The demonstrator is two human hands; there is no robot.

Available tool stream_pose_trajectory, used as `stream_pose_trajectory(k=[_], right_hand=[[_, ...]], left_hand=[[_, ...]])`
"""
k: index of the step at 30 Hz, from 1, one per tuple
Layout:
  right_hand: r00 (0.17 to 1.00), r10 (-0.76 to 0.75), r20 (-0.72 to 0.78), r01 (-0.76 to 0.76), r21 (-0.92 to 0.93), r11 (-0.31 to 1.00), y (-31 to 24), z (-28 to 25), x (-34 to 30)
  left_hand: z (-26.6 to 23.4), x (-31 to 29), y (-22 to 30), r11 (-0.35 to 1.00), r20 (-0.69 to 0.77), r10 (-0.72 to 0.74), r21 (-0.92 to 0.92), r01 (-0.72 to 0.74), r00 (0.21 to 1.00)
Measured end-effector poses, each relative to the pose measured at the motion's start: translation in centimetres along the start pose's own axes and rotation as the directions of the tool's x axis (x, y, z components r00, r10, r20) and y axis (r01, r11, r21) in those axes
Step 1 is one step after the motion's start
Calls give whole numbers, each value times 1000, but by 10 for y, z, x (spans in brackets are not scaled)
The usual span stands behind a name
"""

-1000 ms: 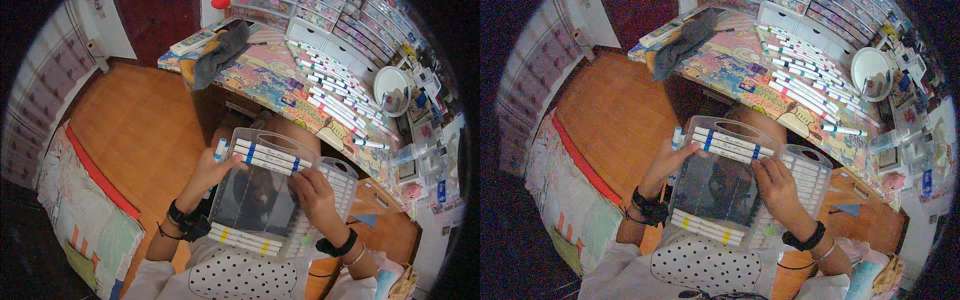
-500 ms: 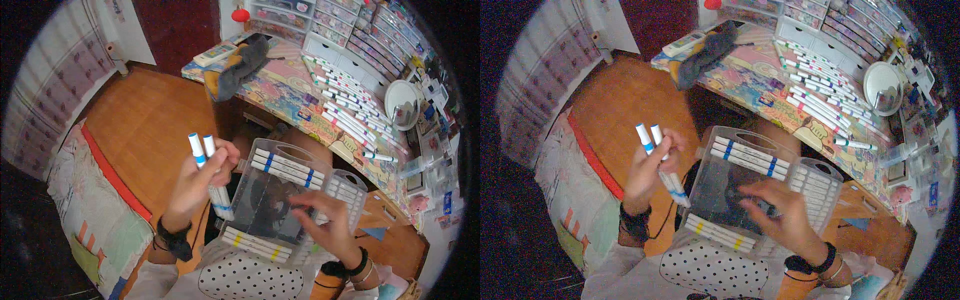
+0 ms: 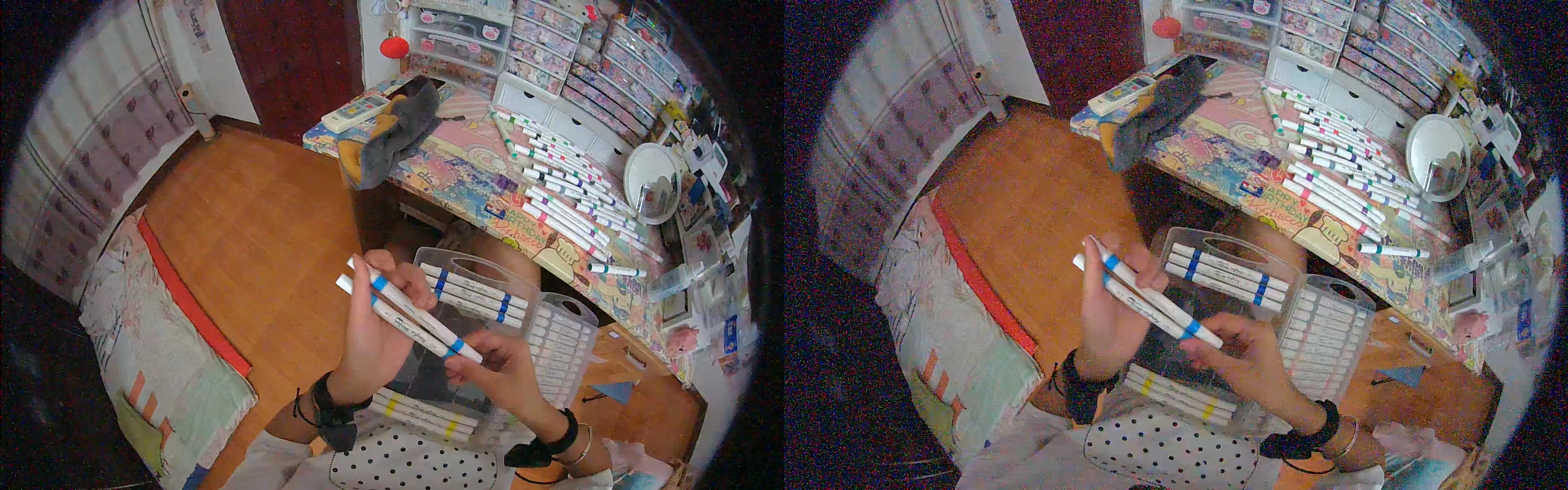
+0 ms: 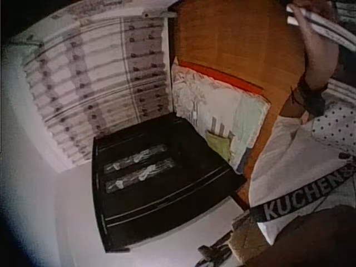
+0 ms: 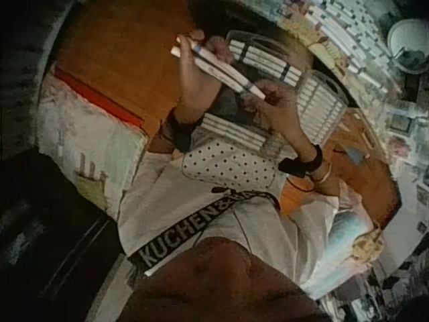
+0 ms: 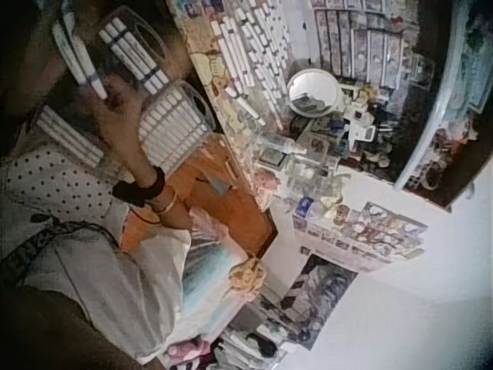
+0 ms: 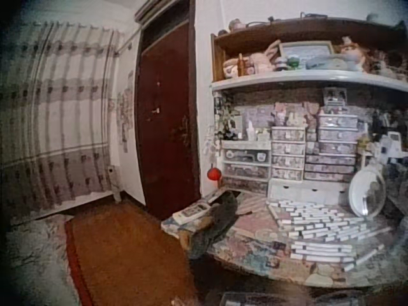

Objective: The person organizes a set of markers by color into a clear plastic case. They pick up markers from the table, group them by color, and place them into the case slots.

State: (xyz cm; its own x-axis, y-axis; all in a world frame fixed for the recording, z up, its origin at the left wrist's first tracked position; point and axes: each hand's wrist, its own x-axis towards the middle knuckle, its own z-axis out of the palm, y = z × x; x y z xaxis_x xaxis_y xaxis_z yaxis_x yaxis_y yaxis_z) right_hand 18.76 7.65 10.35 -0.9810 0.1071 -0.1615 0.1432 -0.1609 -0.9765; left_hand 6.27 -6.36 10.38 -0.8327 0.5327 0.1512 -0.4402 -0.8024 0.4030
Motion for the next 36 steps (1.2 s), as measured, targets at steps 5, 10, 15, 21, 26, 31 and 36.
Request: stream_pose_trajectory(k=[5,10,15,21,26,31,36], right_hand=[[998,3,-61,-6,-48,999,0,-5,-1],[997,-2,-82,-3,-59,998,3,-6,-2],[996,-9,-86,2,-78,997,5,-9,-2],[994,-72,-82,68,-55,996,11,-1,-3],[945,-304,-121,232,-407,883,6,-16,-10],[832,-555,-22,290,-835,467,4,-53,-19],[829,-558,32,298,-869,394,8,-61,-23]], left_hand=[[-3,2,6,998,9,42,42,-42,999],[-6,3,7,999,59,23,-25,-22,998],[-2,1,3,999,-20,25,25,-24,1000],[-14,0,-1,999,98,-45,7,44,994],[-11,11,22,915,-117,351,253,-314,929],[-17,5,66,291,-71,563,950,-117,824],[-39,-8,21,335,193,66,920,-204,979]])
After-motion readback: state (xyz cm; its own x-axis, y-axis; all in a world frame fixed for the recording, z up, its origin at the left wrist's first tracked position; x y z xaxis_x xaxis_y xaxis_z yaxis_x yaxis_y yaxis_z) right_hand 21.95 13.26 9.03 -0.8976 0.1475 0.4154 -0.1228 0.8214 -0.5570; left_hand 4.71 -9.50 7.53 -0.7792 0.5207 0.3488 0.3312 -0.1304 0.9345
